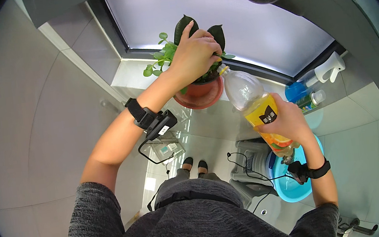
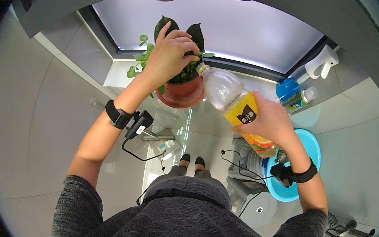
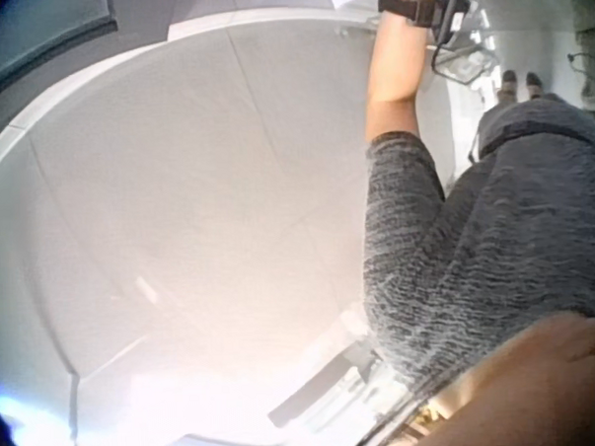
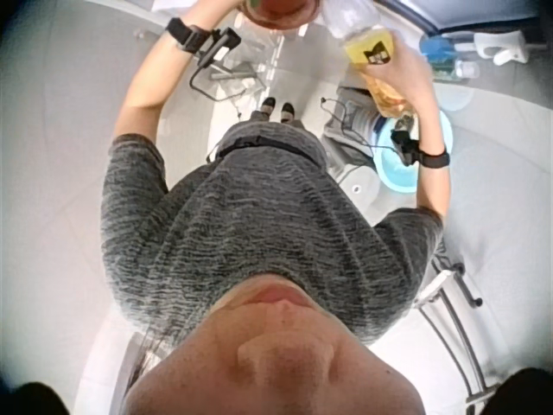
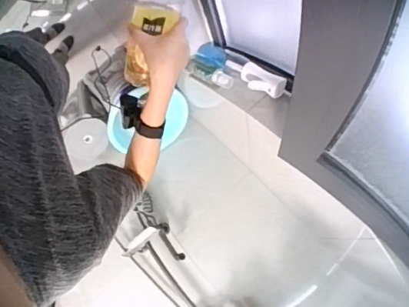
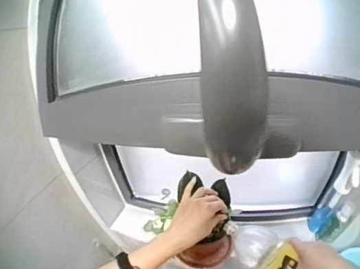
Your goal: The person carries a bottle into the bathroom, waters a small plant, then cleans a faucet and a toilet bowl before drying their hands on a towel.
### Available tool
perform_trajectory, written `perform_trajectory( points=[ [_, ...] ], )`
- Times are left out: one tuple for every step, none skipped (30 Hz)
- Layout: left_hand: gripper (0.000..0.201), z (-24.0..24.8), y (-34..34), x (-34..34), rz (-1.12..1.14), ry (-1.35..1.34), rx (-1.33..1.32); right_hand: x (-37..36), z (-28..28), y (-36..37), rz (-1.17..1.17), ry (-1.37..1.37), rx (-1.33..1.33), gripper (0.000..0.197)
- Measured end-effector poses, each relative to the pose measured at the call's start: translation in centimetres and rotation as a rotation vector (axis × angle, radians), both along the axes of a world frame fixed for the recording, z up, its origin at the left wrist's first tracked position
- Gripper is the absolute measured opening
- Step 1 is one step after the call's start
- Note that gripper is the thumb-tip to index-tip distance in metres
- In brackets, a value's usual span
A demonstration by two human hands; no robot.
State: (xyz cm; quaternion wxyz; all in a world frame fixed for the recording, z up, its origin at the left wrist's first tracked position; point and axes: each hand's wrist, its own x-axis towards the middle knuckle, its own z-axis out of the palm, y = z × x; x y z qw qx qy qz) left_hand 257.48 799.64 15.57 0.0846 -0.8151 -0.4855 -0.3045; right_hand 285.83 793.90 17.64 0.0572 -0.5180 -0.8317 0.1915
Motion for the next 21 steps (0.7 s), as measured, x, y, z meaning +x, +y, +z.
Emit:
perform_trajectory(
  points=[
    [0.009,0.0,0.1,0.0,-0.006,0.001,-0.010,-0.1,0.4,0.1,-0.005,-0.026,-0.001,0.079],
    [0.008,-0.3,0.2,-0.1,-0.014,-0.009,-0.008,-0.3,0.8,0.2,-0.010,-0.052,-0.002,0.078],
    [0.008,-0.4,0.4,-0.2,-0.006,-0.014,-0.008,-0.5,1.2,0.2,-0.002,-0.057,-0.001,0.078],
    [0.008,-0.4,0.4,-0.2,-0.017,-0.005,-0.003,-0.6,1.6,0.2,0.005,-0.072,0.010,0.077],
    [0.008,-0.4,0.4,-0.2,-0.028,0.005,0.002,-0.7,1.8,0.2,0.012,-0.087,0.021,0.076],
    [0.008,-0.4,0.3,-0.3,-0.034,0.001,0.007,-0.8,1.9,0.3,0.018,-0.092,0.022,0.076],
    [0.008,-0.4,0.3,-0.3,-0.029,-0.004,0.008,-0.8,2.1,0.4,0.019,-0.101,0.029,0.075],
    [0.009,-0.4,0.3,-0.2,-0.037,-0.010,0.008,-0.9,2.1,0.4,0.020,-0.110,0.036,0.074],
    [0.009,-0.4,0.3,-0.2,-0.044,-0.016,0.007,-0.8,2.2,0.6,0.024,-0.114,0.036,0.074],
    [0.009,-0.3,0.3,-0.2,-0.040,-0.018,0.007,-0.6,2.1,0.6,0.033,-0.117,0.051,0.073],
    [0.010,-0.3,0.2,-0.3,-0.041,-0.016,0.007,-0.6,2.1,0.7,0.043,-0.120,0.065,0.072],
    [0.010,-0.2,0.2,-0.3,-0.042,-0.013,0.007,-0.7,2.2,0.7,0.046,-0.121,0.065,0.072],
    [0.010,-0.3,0.2,-0.4,-0.040,-0.015,0.007,-0.8,2.4,0.7,0.042,-0.122,0.053,0.071],
    [0.011,-0.3,0.2,-0.5,-0.044,-0.012,0.009,-0.9,2.5,0.8,0.039,-0.123,0.041,0.071],
    [0.011,-0.4,0.2,-0.6,-0.048,-0.009,0.011,-0.9,2.4,0.8,0.041,-0.125,0.041,0.071],
    [0.011,-0.4,0.3,-0.6,-0.048,-0.011,0.012,-0.9,2.4,0.8,0.041,-0.128,0.057,0.070],
    [0.012,-0.4,0.3,-0.5,-0.053,-0.020,0.016,-0.8,2.4,0.8,0.041,-0.130,0.073,0.070],
    [0.012,-0.5,0.3,-0.5,-0.058,-0.029,0.019,-0.9,2.5,0.8,0.041,-0.133,0.074,0.070],
    [0.012,-0.5,0.3,-0.5,-0.056,-0.031,0.019,-0.9,2.6,0.8,0.044,-0.136,0.077,0.070],
    [0.012,-0.5,0.4,-0.5,-0.053,-0.031,0.017,-1.0,2.7,0.8,0.048,-0.139,0.081,0.070],
    [0.012,-0.5,0.4,-0.6,-0.051,-0.031,0.014,-1.0,2.8,0.8,0.049,-0.140,0.081,0.070]
  ],
)
